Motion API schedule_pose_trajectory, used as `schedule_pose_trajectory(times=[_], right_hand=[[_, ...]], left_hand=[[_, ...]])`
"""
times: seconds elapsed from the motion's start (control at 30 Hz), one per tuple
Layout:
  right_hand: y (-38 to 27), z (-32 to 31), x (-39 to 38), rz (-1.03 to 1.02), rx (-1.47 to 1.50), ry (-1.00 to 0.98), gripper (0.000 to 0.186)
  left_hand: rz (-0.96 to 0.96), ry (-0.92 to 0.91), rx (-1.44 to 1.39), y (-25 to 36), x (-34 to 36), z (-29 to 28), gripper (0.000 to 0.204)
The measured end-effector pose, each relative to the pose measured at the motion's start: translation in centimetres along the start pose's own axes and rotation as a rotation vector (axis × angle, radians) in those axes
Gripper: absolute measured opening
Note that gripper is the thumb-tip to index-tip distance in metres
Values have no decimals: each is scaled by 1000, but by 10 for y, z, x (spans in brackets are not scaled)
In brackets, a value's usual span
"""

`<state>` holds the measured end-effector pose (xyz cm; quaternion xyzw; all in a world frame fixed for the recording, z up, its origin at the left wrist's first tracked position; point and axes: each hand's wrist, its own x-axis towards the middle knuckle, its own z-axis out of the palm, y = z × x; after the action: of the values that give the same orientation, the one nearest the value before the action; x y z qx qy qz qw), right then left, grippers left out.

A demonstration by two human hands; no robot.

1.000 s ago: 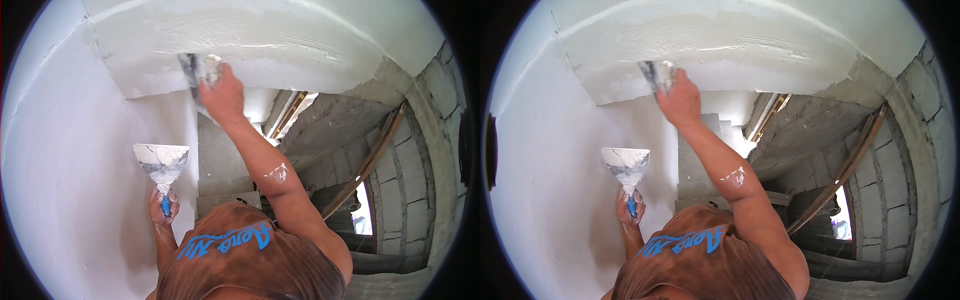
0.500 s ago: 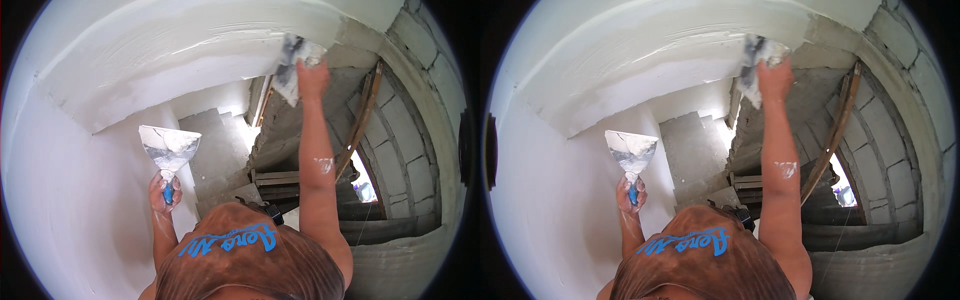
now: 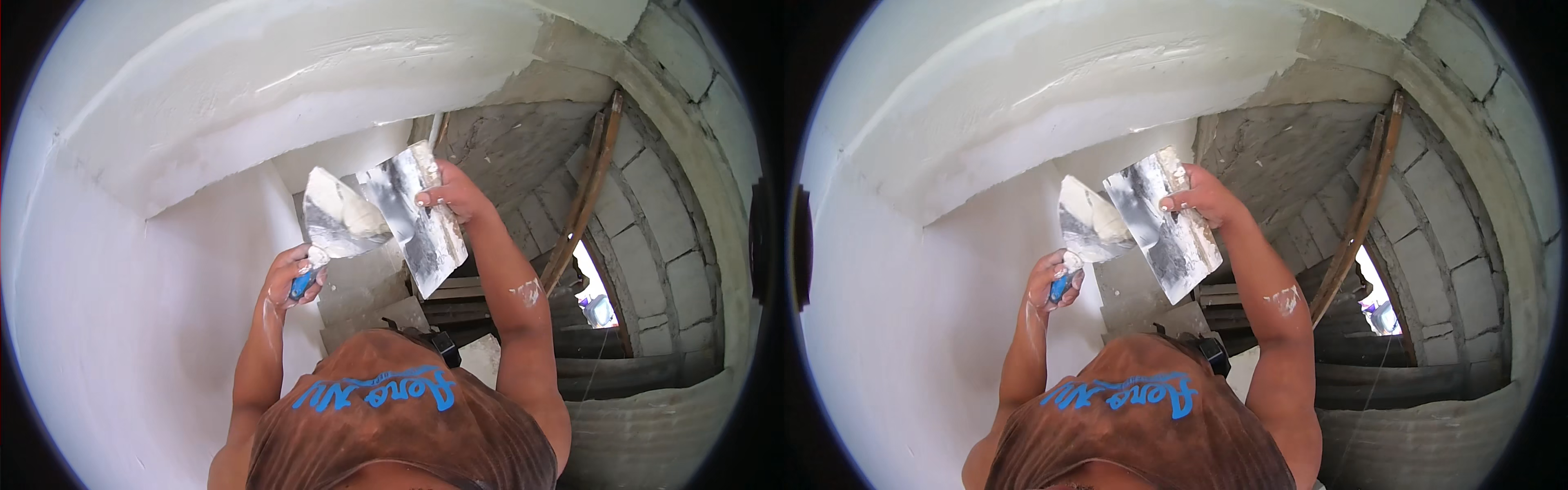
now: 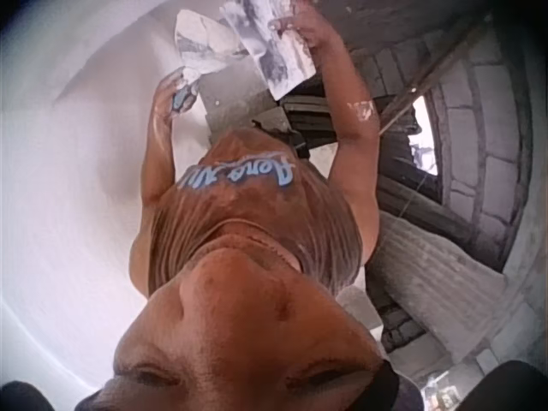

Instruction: The person applies plaster to a wall and a ceiling corner using two spatulas, frequently scraping plaster from one spatula to the other.

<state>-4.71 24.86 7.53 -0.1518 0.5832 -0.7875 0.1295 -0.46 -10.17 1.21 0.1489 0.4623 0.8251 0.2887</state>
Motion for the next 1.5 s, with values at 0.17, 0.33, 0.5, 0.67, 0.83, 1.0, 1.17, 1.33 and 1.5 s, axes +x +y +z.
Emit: schedule_pose_trajectory(times=[0.17,0.33,0.5,0.67,0.83,1.0,1.17,1.33,1.5], right_hand=[[33,-26,14,111,22,5,55],[82,-54,5,79,604,367,37],[146,6,-37,127,959,313,39],[122,12,-37,144,878,320,36],[6,-22,-45,-472,566,551,40],[-111,-67,-26,-678,-161,1082,36],[-160,-93,-1,-764,-930,1136,27],[-162,-61,22,-631,-1164,1146,29],[-151,-47,46,-568,-1207,1151,31]], left_hand=[[-62,-72,-27,0,2,2,29],[162,120,199,1,-17,15,31],[681,231,1235,-15,4,28,37],[546,121,1500,-21,21,10,40],[264,289,1511,-43,14,-35,38],[241,351,1328,-74,-1,-35,39],[162,352,1289,-90,-8,-27,38],[146,390,1191,-100,-21,-39,38],[80,386,1217,-97,-28,-53,38]])
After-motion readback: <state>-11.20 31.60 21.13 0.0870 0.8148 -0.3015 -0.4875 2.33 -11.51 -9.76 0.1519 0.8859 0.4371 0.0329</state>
